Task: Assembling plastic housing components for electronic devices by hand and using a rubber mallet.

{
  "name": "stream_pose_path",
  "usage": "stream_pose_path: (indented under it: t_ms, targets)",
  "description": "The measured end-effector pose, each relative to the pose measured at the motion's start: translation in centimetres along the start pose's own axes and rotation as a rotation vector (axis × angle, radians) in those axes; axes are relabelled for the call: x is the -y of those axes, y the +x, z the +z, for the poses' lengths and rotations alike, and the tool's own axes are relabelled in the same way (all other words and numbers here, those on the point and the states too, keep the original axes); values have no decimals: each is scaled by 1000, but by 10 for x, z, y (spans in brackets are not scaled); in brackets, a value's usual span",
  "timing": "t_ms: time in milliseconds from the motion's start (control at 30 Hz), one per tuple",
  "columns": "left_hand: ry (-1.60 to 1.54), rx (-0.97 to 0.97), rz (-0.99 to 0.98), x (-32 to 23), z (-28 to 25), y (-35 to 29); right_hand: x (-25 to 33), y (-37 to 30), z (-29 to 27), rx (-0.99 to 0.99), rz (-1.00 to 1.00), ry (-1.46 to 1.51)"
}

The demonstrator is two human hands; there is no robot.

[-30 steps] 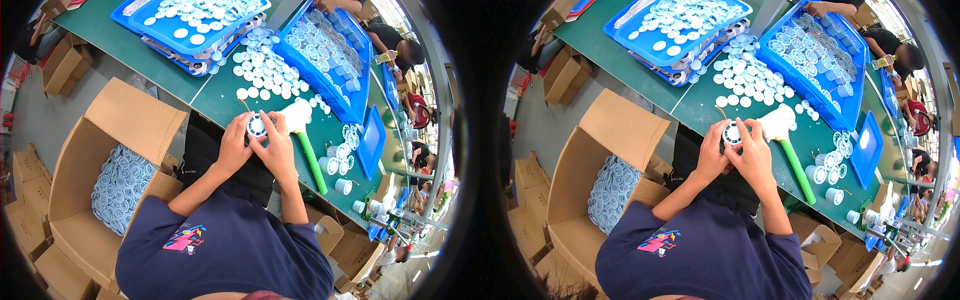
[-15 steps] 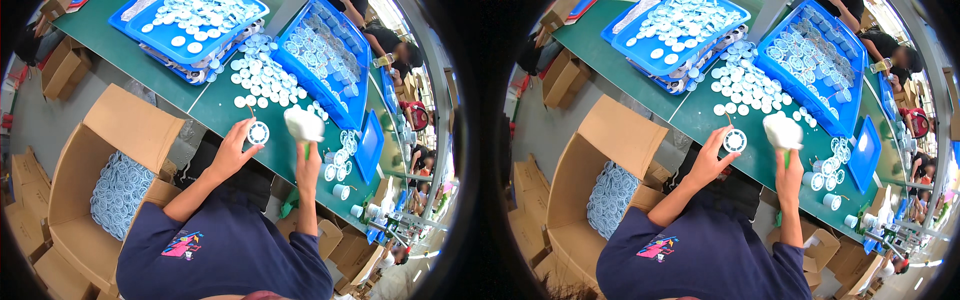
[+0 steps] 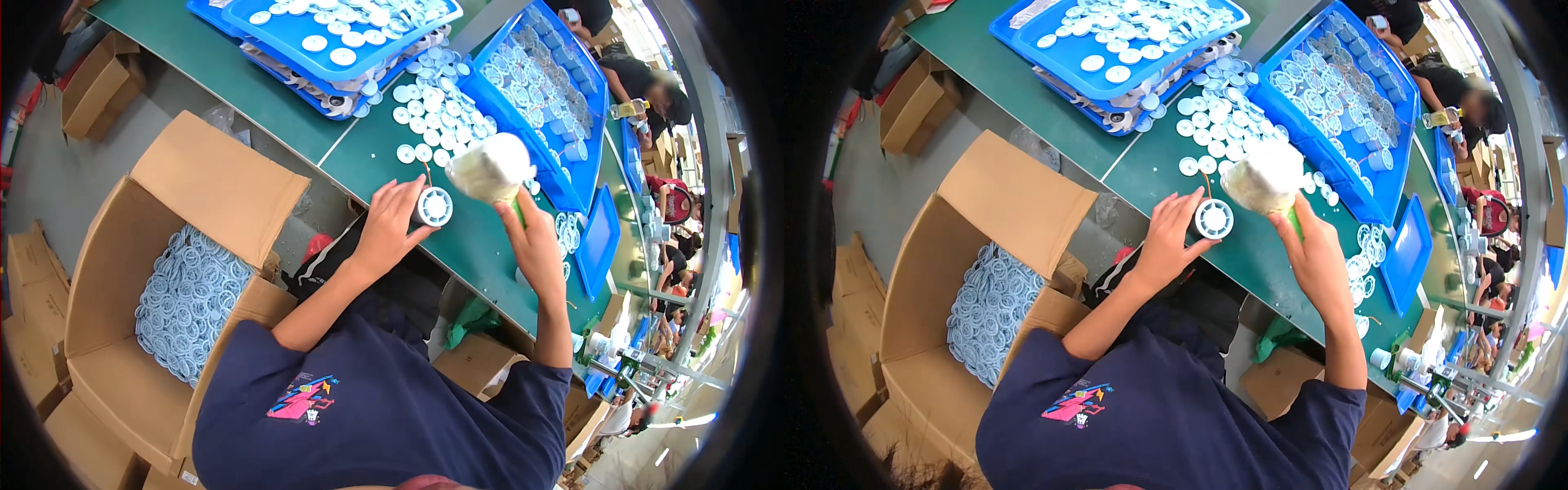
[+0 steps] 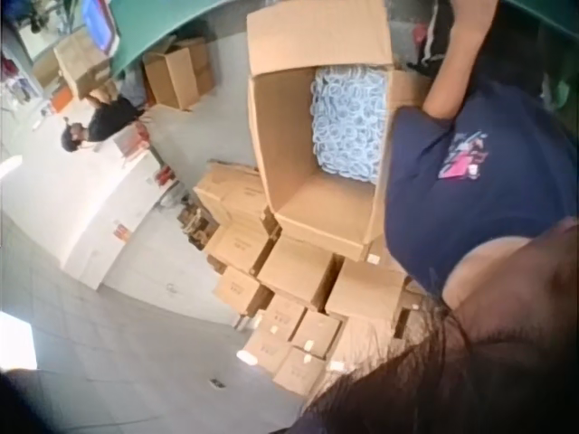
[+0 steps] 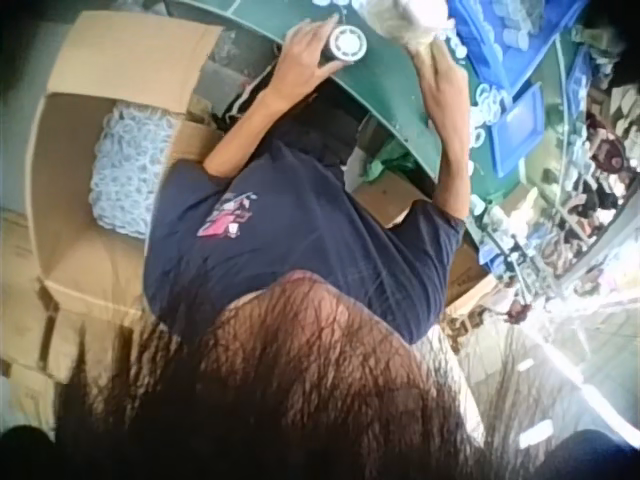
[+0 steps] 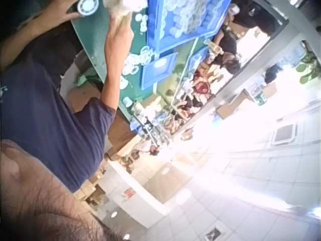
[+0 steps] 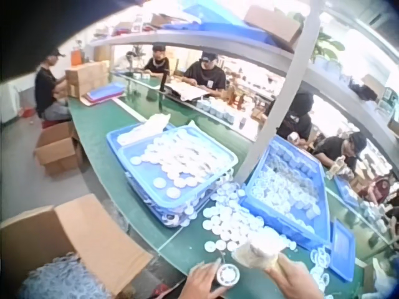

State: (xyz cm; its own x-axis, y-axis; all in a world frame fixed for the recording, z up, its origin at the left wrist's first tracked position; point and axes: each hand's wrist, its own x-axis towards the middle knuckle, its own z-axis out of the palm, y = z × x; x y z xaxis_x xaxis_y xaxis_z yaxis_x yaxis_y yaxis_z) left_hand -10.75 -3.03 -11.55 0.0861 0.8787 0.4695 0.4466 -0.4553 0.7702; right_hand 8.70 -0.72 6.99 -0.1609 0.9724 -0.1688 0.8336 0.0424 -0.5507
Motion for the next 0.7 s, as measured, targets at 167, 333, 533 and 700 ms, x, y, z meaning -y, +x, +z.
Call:
stream_pose_path:
  t_ms: [167, 333, 533, 700]
  targets:
    - [-76, -83, -26, -1, 10, -6, 6, 10, 19, -60, -242, -415]
    - [-4, -147, 15, 7, 18, -8, 20, -18, 48, -136, -328, -468]
    - [-67, -158, 26, 12, 23, -4, 2, -70, 82, -296, -326, -367]
    - [-72, -166, 69, 11, 18, -4, -31, -99, 100, -432, -360, -254]
